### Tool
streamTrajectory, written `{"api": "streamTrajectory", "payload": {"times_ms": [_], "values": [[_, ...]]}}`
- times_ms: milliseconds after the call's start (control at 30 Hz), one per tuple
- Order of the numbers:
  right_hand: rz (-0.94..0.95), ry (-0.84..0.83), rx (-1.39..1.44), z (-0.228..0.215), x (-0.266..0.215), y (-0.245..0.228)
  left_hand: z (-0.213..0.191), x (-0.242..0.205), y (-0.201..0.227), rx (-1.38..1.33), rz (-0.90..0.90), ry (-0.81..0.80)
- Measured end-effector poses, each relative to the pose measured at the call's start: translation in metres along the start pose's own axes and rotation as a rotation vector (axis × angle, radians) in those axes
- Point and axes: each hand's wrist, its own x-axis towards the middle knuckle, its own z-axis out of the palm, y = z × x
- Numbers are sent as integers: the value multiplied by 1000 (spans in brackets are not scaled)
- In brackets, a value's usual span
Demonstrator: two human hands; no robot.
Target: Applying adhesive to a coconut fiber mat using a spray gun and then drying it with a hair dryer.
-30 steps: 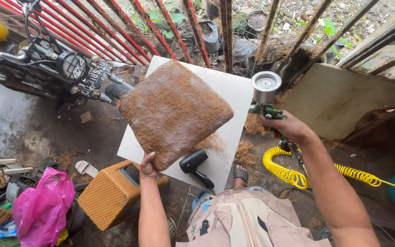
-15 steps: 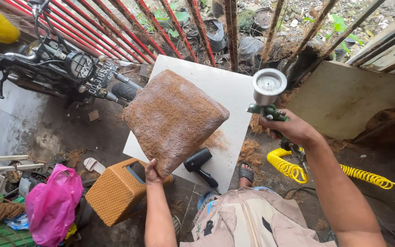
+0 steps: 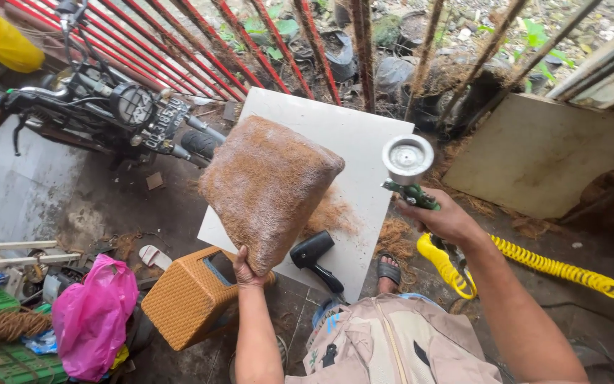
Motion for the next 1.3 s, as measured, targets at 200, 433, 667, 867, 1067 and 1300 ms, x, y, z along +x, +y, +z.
{"api": "streamTrajectory", "payload": {"times_ms": [200,433,667,867,1067,1300], "values": [[1,32,75,1,0,4,-45,15,-9,-67,-42,-25],[10,-58,64,-1,-3,-20,-16,6,-14,-83,-112,-29],[-114,-83,88,-4,14,-29,70,-31,-18,-64,-170,27],[-118,-1,98,-1,12,-37,176,-49,-25,-110,-157,147],[-149,18,137,7,14,1,238,-48,-40,-220,-99,233],[-66,64,98,26,-7,19,231,3,-83,-255,-79,382]]}}
